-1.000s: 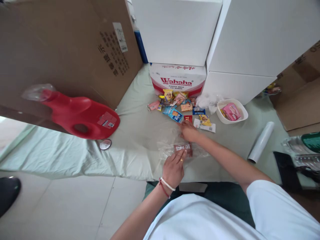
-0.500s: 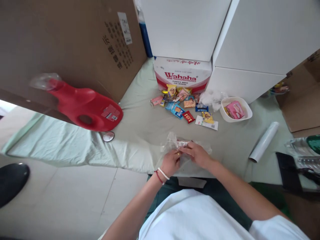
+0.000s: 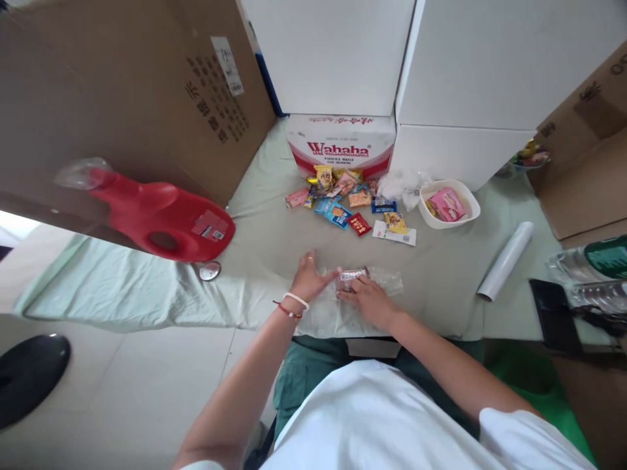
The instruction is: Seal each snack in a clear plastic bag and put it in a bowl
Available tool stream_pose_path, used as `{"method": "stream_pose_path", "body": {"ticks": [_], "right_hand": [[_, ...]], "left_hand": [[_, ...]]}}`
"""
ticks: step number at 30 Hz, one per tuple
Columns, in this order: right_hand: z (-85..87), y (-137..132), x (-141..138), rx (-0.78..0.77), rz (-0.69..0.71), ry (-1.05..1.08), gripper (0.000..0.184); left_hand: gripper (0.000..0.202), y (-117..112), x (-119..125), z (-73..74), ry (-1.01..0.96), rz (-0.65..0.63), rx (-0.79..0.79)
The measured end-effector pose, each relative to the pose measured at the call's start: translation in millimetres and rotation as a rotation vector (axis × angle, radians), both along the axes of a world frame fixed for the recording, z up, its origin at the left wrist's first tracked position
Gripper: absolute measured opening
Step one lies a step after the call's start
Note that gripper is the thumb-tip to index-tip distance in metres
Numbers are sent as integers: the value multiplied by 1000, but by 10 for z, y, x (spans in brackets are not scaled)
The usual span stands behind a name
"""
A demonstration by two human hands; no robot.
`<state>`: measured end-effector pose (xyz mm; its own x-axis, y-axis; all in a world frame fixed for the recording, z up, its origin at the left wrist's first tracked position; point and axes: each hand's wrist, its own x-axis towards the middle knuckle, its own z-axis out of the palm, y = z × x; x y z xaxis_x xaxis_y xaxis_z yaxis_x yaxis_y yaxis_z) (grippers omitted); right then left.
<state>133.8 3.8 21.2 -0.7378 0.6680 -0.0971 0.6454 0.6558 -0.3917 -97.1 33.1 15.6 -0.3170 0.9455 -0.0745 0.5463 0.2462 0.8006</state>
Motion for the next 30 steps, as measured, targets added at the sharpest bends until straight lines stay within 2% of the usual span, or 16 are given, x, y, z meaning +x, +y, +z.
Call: {"method": "stream_pose_path", "body": {"ticks": [1, 3, 5, 7, 10, 12, 14, 15, 17, 19, 20, 21, 23, 26, 28, 30], "right_hand": [[13, 33, 4, -24, -4, 14, 41], [36, 91, 13, -66, -4, 44, 42], [50, 123, 22, -81, 19, 77, 41], [56, 124, 44, -77, 43, 108, 41], [52, 87, 139, -77, 49, 171, 40], [43, 61, 257, -114, 63, 261, 38], [25, 45, 402, -197, 41, 393, 29], [10, 40, 475, -233, -35, 456, 25], [-34, 31, 607, -205, -338, 516, 26], [-94, 17, 707, -32, -668, 436, 30], [-124, 6, 744, 65, -762, 364, 33], [-148, -7, 772, 140, -800, 296, 33], [-157, -31, 796, 184, -773, 233, 21], [-34, -19, 691, 69, -711, 291, 19], [120, 49, 485, -27, -677, 297, 22], [276, 158, 188, -78, -623, 214, 22]], "left_hand": [[53, -34, -1, 24, 39, -94, -52], [26, -149, -8, 67, 103, -228, -144], [11, -261, 29, 105, 109, -245, -163], [15, -329, 161, 131, 34, -231, -136], [24, -362, 497, 130, -109, -261, -68], [28, -386, 710, 101, -82, -324, 1], [33, -440, 850, 58, 61, -405, 81], [38, -478, 893, 34, 154, -447, 113], [51, -565, 948, -11, 351, -510, 143], [61, -650, 989, -48, 521, -544, 133], [64, -687, 1010, -63, 587, -553, 122], [64, -719, 1032, -78, 638, -558, 110], [64, -764, 1070, -108, 696, -561, 91], [63, -783, 1094, -163, 712, -556, 76], [63, -765, 1086, -206, 698, -556, 84], [62, -738, 1064, -244, 650, -553, 127]]}}
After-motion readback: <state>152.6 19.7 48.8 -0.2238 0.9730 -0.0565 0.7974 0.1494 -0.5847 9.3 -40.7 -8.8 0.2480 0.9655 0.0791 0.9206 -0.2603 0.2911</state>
